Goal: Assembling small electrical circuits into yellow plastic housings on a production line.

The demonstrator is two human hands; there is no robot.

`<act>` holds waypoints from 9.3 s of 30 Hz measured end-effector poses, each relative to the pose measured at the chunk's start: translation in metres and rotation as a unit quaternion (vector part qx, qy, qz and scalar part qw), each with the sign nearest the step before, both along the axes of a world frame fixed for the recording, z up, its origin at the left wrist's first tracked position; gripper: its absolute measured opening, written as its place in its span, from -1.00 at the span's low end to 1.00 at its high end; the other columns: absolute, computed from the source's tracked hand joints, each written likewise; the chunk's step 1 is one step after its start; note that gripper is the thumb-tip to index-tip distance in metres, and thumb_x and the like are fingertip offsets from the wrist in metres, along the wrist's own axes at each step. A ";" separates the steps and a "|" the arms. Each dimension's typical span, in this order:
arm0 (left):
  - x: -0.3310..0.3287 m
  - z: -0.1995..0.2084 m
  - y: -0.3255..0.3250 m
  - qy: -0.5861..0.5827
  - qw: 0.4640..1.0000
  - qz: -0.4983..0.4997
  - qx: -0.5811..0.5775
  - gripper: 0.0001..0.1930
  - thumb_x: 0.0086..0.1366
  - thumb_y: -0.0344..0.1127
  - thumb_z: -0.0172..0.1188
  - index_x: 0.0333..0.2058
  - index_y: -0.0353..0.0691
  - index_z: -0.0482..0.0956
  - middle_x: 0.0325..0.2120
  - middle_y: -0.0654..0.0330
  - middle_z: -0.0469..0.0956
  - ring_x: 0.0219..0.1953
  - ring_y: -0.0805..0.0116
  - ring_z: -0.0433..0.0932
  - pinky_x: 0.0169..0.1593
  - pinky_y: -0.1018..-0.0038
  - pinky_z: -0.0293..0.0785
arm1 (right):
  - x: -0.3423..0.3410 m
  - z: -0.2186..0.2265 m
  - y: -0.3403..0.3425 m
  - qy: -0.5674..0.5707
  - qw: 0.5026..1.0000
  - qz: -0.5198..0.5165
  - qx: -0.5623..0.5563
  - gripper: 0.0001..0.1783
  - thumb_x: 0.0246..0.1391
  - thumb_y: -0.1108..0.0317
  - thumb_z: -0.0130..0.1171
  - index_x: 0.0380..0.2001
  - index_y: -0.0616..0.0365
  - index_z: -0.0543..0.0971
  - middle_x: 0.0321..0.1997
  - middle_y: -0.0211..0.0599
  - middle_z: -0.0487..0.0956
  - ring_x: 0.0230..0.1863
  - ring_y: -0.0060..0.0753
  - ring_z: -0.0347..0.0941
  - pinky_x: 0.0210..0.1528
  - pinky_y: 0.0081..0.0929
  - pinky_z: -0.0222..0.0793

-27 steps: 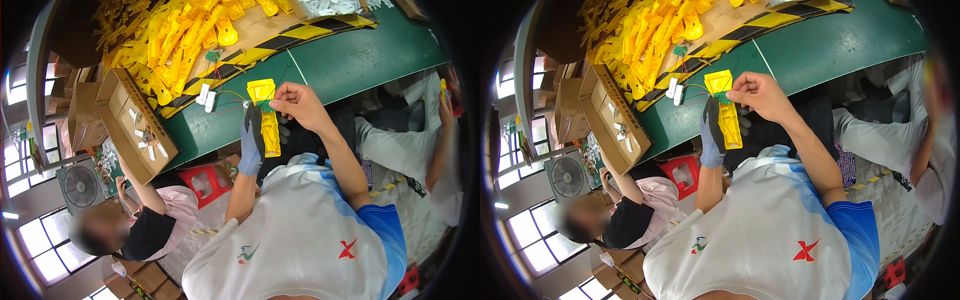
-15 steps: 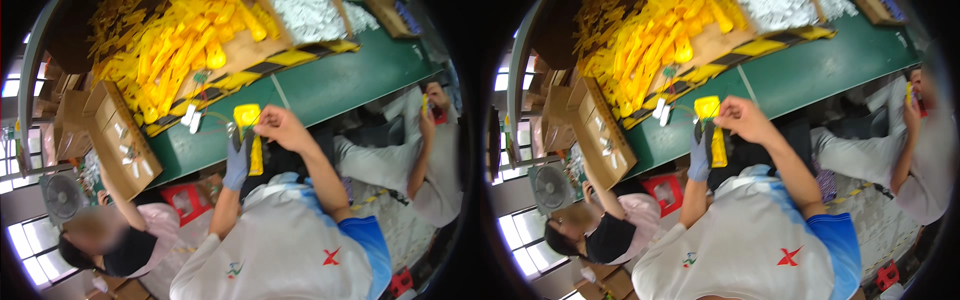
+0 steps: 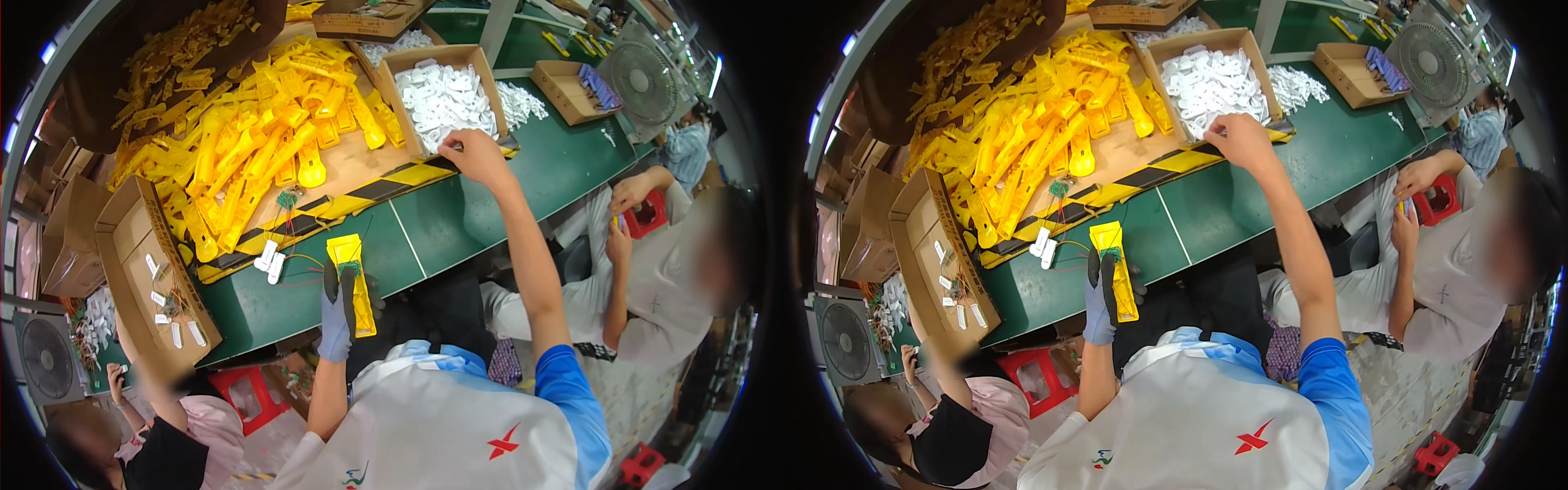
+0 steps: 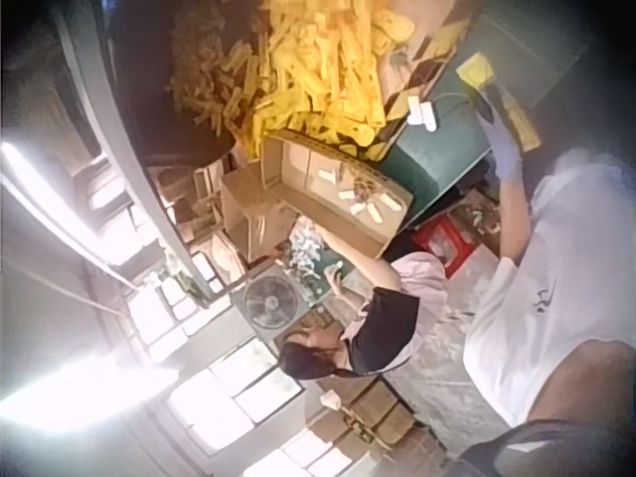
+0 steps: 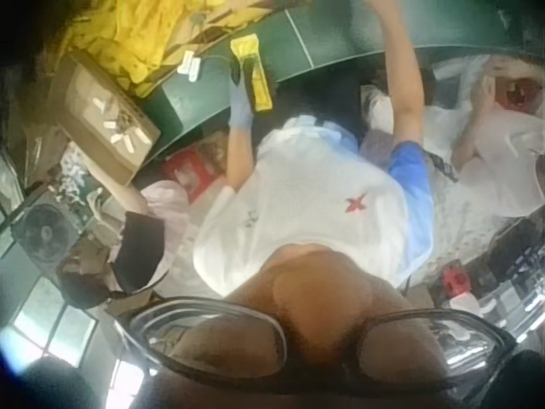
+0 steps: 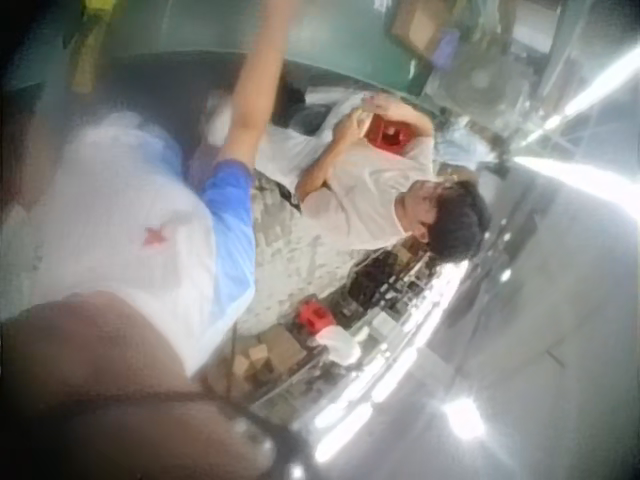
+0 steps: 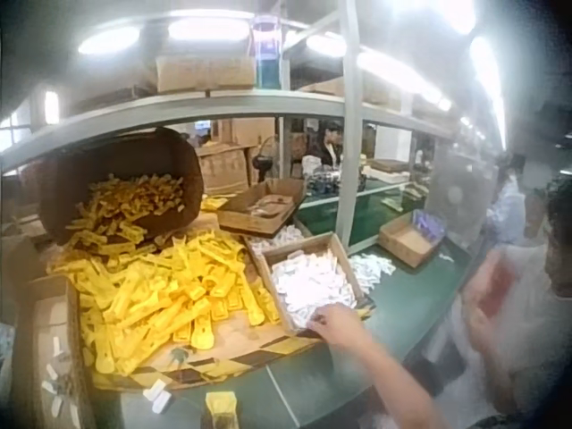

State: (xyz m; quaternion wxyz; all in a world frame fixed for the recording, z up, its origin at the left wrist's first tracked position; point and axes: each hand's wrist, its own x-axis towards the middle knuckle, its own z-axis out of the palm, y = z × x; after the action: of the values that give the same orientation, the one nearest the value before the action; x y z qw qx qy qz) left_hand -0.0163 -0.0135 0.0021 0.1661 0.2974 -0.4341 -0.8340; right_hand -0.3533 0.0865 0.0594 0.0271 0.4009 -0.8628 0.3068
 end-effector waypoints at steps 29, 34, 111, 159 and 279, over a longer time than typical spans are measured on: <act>-0.021 -0.017 0.014 0.056 0.996 0.063 -0.014 -0.66 0.46 -0.19 -0.01 0.08 -0.27 0.36 -0.44 0.18 0.52 -0.54 0.50 0.52 -0.54 0.55 0.49 | 0.180 -0.083 0.007 -0.521 0.804 0.222 -0.181 -0.89 0.18 0.45 0.18 -0.25 0.24 0.59 -0.34 -0.42 0.57 -0.43 -0.72 0.37 -0.39 -0.71 0.31; -0.022 -0.031 0.014 0.062 0.984 0.080 -0.149 -0.51 0.44 -0.33 -0.03 0.31 -0.16 0.21 -0.34 0.26 0.49 -0.43 0.61 0.44 -0.43 0.58 0.44 | 0.183 -0.076 0.006 -0.572 0.774 0.208 -0.174 -0.88 0.11 0.48 0.23 -0.26 0.21 0.55 -0.35 -0.46 0.54 -0.42 -0.72 0.36 -0.37 -0.72 0.29; -0.033 -0.035 0.019 -0.001 0.911 0.078 -0.405 -0.76 0.33 -0.45 0.02 -0.04 -0.32 0.44 -0.23 0.03 0.54 -0.21 0.27 0.55 -0.14 0.35 0.48 | 0.207 -0.048 0.019 -0.325 0.918 0.158 -0.166 -0.54 0.13 0.52 0.15 0.13 0.32 0.46 -0.15 0.09 0.62 -0.20 -0.28 0.61 -0.15 -0.50 0.46; 0.105 -0.003 0.048 -0.027 0.933 0.315 -0.171 -0.40 0.31 -0.41 0.15 0.28 -0.14 0.13 -0.09 0.00 0.53 -0.47 0.41 0.54 -0.43 0.54 0.50 | 0.244 -0.067 -0.046 -0.075 0.944 0.313 -0.069 -0.60 -0.09 0.35 0.31 -0.10 0.09 0.59 -0.23 -0.25 0.53 -0.13 -0.13 0.41 -0.02 -0.30 0.38; -0.003 -0.014 -0.007 0.003 0.942 0.206 -0.264 -0.58 0.20 -0.49 0.28 0.04 -0.30 0.42 -0.19 0.22 0.52 -0.23 0.45 0.52 -0.14 0.51 0.48 | 0.217 -0.062 0.002 -0.560 0.745 0.135 -0.335 -0.79 0.13 0.40 0.28 -0.22 0.34 0.64 -0.32 -0.30 0.64 -0.30 -0.63 0.53 -0.15 -0.64 0.45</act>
State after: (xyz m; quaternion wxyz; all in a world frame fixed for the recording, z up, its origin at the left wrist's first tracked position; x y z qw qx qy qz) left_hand -0.0192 -0.0200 -0.0115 0.4084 0.3230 -0.5675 -0.6378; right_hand -0.1361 0.0882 -0.0022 -0.3700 0.2348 -0.5012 0.7462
